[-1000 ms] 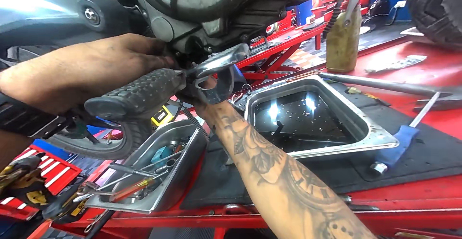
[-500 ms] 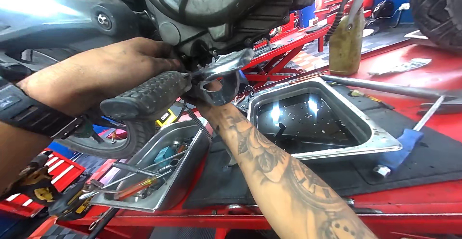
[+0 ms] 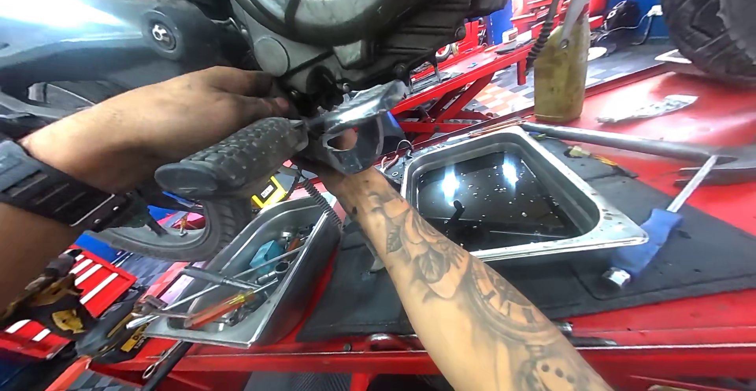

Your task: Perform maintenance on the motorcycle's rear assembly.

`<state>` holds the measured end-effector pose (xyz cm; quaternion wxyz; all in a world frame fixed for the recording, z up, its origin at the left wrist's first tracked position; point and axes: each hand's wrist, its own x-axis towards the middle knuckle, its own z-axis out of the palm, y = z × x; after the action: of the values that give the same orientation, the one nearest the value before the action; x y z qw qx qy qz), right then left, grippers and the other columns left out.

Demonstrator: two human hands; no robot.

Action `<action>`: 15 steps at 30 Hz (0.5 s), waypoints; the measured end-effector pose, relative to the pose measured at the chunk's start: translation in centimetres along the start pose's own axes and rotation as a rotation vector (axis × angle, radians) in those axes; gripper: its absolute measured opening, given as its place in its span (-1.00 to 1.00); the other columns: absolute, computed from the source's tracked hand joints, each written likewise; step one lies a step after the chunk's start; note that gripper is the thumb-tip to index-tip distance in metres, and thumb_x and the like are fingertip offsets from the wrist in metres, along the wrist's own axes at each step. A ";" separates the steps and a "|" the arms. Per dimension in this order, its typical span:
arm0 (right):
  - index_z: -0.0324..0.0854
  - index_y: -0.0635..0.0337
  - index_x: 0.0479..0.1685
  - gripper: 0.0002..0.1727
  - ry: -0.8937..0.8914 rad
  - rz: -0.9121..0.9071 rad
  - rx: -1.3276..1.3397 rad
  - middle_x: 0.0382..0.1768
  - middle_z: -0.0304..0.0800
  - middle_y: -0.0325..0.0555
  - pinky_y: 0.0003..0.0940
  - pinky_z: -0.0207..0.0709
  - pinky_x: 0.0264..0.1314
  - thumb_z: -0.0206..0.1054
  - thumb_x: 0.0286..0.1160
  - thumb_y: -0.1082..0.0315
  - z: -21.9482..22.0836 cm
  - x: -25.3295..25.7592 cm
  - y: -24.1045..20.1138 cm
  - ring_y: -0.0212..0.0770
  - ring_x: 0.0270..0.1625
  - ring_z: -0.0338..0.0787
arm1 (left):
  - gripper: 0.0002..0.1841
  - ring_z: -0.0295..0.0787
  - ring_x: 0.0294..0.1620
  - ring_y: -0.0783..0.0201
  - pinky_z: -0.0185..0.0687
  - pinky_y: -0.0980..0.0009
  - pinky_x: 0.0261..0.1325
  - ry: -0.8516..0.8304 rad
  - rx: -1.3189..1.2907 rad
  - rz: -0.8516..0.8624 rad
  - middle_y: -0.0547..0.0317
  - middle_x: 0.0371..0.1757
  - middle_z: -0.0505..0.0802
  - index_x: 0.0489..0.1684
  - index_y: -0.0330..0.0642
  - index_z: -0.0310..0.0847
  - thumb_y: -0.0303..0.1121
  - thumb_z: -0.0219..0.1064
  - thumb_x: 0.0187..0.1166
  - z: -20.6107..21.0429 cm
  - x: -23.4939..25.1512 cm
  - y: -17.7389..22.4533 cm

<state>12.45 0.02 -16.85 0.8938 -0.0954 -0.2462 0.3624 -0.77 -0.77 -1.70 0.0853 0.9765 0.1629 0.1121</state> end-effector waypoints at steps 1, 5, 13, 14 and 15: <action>0.54 0.10 0.15 -0.73 0.013 -0.008 -0.010 -0.13 0.73 -0.05 -0.06 0.73 -0.10 0.08 0.79 0.15 0.1 0.0 0.0 -0.10 -0.10 0.77 | -0.73 0.74 -0.46 0.44 0.67 0.44 -0.46 0.004 0.001 -0.003 0.30 -0.40 0.82 -0.11 0.03 0.69 -0.16 0.05 0.82 0.1 -0.1 0.2; 0.61 0.08 0.04 -0.78 -0.005 -0.101 -0.040 -0.29 0.74 -0.23 -0.34 0.66 -0.28 0.14 0.79 0.18 -0.7 2.4 2.0 -0.34 -0.27 0.74 | -0.72 0.72 -0.44 0.41 0.66 0.38 -0.41 0.021 0.075 -0.001 0.29 -0.36 0.80 -0.08 0.01 0.68 -0.16 0.04 0.84 0.2 -0.4 0.7; 0.56 0.13 0.04 -0.86 -0.003 -0.097 0.003 -0.22 0.72 -0.13 -0.21 0.71 -0.16 0.13 0.75 0.34 -0.1 0.4 0.8 -0.23 -0.18 0.75 | -0.71 0.76 -0.49 0.37 0.70 0.37 -0.52 -0.015 -0.011 -0.010 0.25 -0.41 0.83 -0.13 0.02 0.69 -0.10 0.08 0.81 -0.2 0.2 0.3; 0.55 0.13 0.05 -0.86 0.004 -0.079 0.020 -0.19 0.72 -0.10 -0.16 0.71 -0.13 0.11 0.75 0.36 0.2 -0.3 0.3 -0.19 -0.15 0.75 | -0.71 0.76 -0.47 0.38 0.69 0.37 -0.48 -0.005 -0.002 -0.009 0.27 -0.40 0.83 -0.14 0.04 0.69 -0.10 0.08 0.81 -0.2 0.2 0.2; 0.54 0.12 0.07 -0.85 0.011 -0.063 0.030 -0.17 0.71 -0.09 -0.13 0.72 -0.11 0.10 0.75 0.36 0.3 -0.6 0.1 -0.17 -0.13 0.75 | -0.71 0.76 -0.47 0.39 0.69 0.38 -0.47 0.007 0.006 -0.007 0.28 -0.40 0.83 -0.16 0.04 0.70 -0.11 0.08 0.81 -0.2 0.1 0.1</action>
<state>11.85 -0.36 -16.84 0.9075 -0.0762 -0.2384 0.3373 -0.70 -0.83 -1.50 0.0821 0.9758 0.1669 0.1147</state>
